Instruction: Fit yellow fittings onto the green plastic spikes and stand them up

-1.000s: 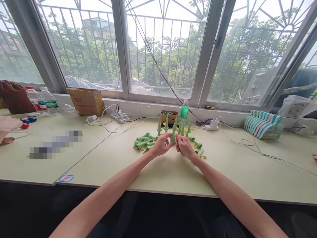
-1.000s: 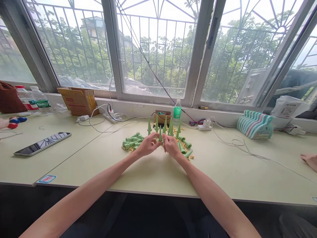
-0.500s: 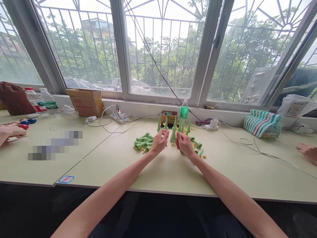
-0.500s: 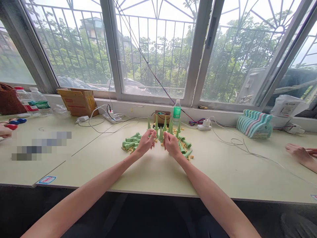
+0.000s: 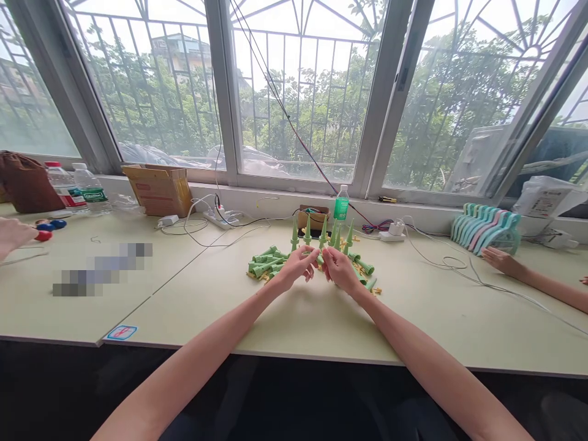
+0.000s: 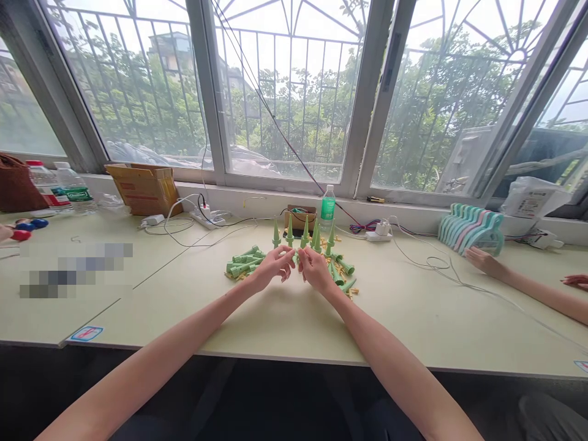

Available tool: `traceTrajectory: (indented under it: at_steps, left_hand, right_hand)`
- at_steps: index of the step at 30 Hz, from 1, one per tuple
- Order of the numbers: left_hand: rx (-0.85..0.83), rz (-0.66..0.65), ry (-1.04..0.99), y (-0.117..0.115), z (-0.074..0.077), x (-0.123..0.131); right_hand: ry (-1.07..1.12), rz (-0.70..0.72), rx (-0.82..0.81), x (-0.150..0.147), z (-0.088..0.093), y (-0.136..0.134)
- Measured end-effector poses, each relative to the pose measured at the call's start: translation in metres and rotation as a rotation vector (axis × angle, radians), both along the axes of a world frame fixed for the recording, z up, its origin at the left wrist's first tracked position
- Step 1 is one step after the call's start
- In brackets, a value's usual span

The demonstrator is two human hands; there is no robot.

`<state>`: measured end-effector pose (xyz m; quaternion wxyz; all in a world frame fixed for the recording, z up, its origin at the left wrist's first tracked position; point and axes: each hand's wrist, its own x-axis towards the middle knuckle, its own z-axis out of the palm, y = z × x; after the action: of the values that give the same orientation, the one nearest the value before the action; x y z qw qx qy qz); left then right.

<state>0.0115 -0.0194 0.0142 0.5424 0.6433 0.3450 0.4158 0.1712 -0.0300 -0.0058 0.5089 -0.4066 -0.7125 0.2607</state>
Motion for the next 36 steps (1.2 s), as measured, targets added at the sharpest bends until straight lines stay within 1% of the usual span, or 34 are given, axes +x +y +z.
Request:
traceTrajectory:
  at_steps: [5, 8, 13, 15, 18, 22, 26, 31, 36]
  left_hand:
    - [0.111, 0.000, 0.046, 0.003, -0.005, -0.001]
    - [0.269, 0.013, 0.111, 0.004, -0.011, 0.000]
    - [0.594, 0.121, 0.271, 0.003, -0.014, 0.000]
    - [0.664, 0.134, 0.299, 0.002, -0.014, 0.001]
    - [0.716, 0.143, 0.304, 0.003, -0.014, 0.001]
    - [0.734, 0.184, 0.286, 0.004, -0.015, 0.003]
    - [0.671, 0.204, 0.269, 0.004, -0.014, 0.003]
    - [0.624, 0.215, 0.249, 0.003, -0.013, 0.003]
    - [0.500, 0.176, 0.193, -0.002, -0.009, 0.003]
  right_hand:
    - [0.048, 0.019, -0.019, 0.000, -0.002, 0.001]
    - [0.101, 0.025, -0.074, 0.000, -0.002, 0.001]
    - [0.194, 0.039, -0.177, 0.000, -0.002, 0.003]
    - [0.220, 0.054, -0.191, 0.000, -0.002, 0.004]
    - [0.250, 0.076, -0.196, -0.002, -0.002, 0.004]
    - [0.253, 0.090, -0.173, -0.004, 0.001, 0.001]
    - [0.219, 0.095, -0.145, -0.005, 0.004, -0.002]
    - [0.187, 0.095, -0.112, -0.004, 0.001, 0.000]
    - [0.165, 0.041, -0.080, -0.003, -0.001, 0.002]
